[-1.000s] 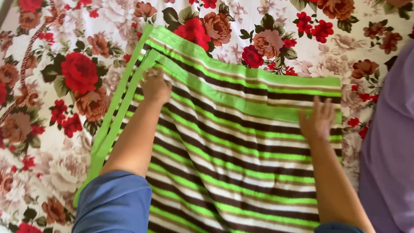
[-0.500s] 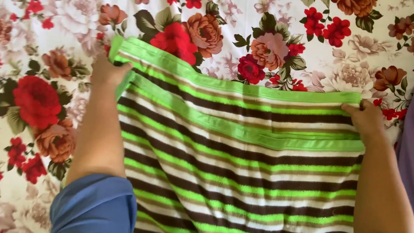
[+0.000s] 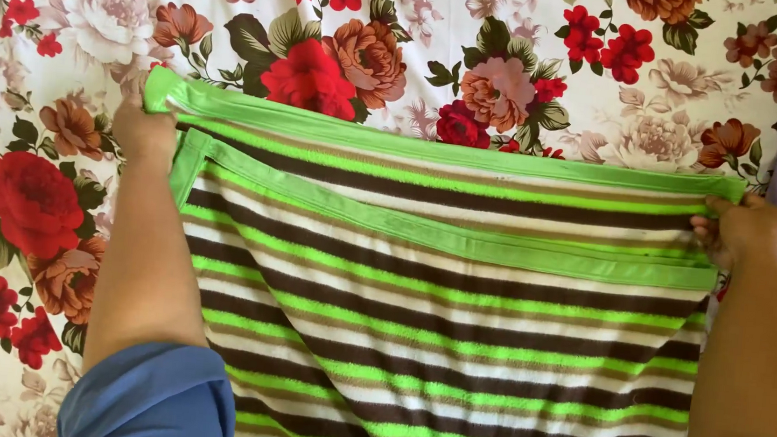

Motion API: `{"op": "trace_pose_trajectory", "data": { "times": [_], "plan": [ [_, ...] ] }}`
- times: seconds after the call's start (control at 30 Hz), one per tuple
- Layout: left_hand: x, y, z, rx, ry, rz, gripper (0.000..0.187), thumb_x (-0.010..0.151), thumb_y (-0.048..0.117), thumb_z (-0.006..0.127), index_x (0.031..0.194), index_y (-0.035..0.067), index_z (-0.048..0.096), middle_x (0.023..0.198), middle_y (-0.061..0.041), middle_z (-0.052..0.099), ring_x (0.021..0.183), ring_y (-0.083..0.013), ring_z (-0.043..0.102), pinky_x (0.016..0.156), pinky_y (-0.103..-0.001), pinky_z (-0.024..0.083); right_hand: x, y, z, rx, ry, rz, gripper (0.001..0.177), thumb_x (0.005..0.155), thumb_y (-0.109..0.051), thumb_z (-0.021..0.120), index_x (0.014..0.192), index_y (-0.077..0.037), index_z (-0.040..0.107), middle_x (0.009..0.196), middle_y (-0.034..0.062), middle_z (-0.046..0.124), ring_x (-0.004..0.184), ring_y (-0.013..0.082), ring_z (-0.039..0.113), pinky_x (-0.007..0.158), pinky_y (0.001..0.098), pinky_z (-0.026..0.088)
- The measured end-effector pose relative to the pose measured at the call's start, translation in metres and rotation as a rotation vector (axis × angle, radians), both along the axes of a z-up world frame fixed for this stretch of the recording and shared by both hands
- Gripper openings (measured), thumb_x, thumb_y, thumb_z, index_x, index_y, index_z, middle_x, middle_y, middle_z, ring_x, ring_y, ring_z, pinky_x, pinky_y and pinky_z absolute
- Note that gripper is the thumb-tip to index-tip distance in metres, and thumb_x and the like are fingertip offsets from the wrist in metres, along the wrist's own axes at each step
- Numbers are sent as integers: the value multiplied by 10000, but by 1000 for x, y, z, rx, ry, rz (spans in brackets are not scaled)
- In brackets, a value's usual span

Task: The person unfolds a green and brown striped towel on a floral bedspread, smooths it out, then folds it in half lengthwise and again widthwise. The folded towel is placed on a purple pillow next to a yellow pillow.

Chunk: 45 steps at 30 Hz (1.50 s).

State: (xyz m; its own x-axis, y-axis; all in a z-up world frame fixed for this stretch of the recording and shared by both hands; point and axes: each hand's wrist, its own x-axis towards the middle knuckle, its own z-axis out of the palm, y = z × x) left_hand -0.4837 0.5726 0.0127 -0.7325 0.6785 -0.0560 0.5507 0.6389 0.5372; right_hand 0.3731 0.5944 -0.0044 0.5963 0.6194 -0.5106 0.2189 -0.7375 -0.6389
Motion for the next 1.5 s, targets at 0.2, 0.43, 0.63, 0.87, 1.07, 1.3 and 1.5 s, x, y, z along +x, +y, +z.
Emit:
{"op": "trace_pose_trajectory", "data": {
  "times": [0.2,0.43,0.63,0.87,1.07,1.3,1.5],
  "plan": [
    [-14,7,17,405,-232,130,370,726,-134,694,879,196,625,878,75,719,807,-74,634,665,-260,576,2,-1,-8,224,183,-113,143,1069,-130,599,1097,-224,494,1020,2,661,764,151,759,738,323,753],
    [59,-36,55,-43,148,-193,290,909,55,689,1194,69,639,1203,-212,640,1043,-381,648,806,-464,578,-54,-49,58,223,-242,461,511,951,-10,634,1415,-25,421,1304,235,549,1093,376,621,864,457,529],
    [106,-55,115,-526,-104,-435,632,963,193,666,1548,210,429,1412,-214,500,987,-308,623,960,-468,492,-22,-65,47,-461,-411,963,708,779,-120,664,1479,-191,584,1527,120,551,1328,318,565,1049,422,445],
    [86,-55,131,-592,-83,-345,520,1006,94,634,1503,173,504,1207,-162,660,555,-139,455,484,-276,420,55,-64,-10,-604,-591,1024,930,773,-498,775,1561,-119,458,1617,171,427,1474,374,431,1189,443,370],
    [8,-33,87,-393,323,-321,322,865,39,652,1093,245,749,1033,-113,755,919,-406,708,592,-571,584,34,-60,45,-112,-625,630,431,915,-338,744,1280,-109,756,1055,253,759,963,450,679,793,497,494],
    [42,-5,119,106,-158,60,225,1024,-96,494,1100,102,567,1032,-178,697,512,-172,768,313,-182,637,-14,-21,67,328,-26,111,272,987,117,427,1189,-48,506,1041,175,645,686,245,755,544,404,691],
    [68,11,101,145,-291,84,270,1027,-77,393,1209,88,505,1108,-53,606,878,-103,711,721,-145,734,-41,2,55,248,199,-100,517,935,171,487,1363,-116,440,1232,314,657,1049,430,765,901,582,670]
  ]
}}
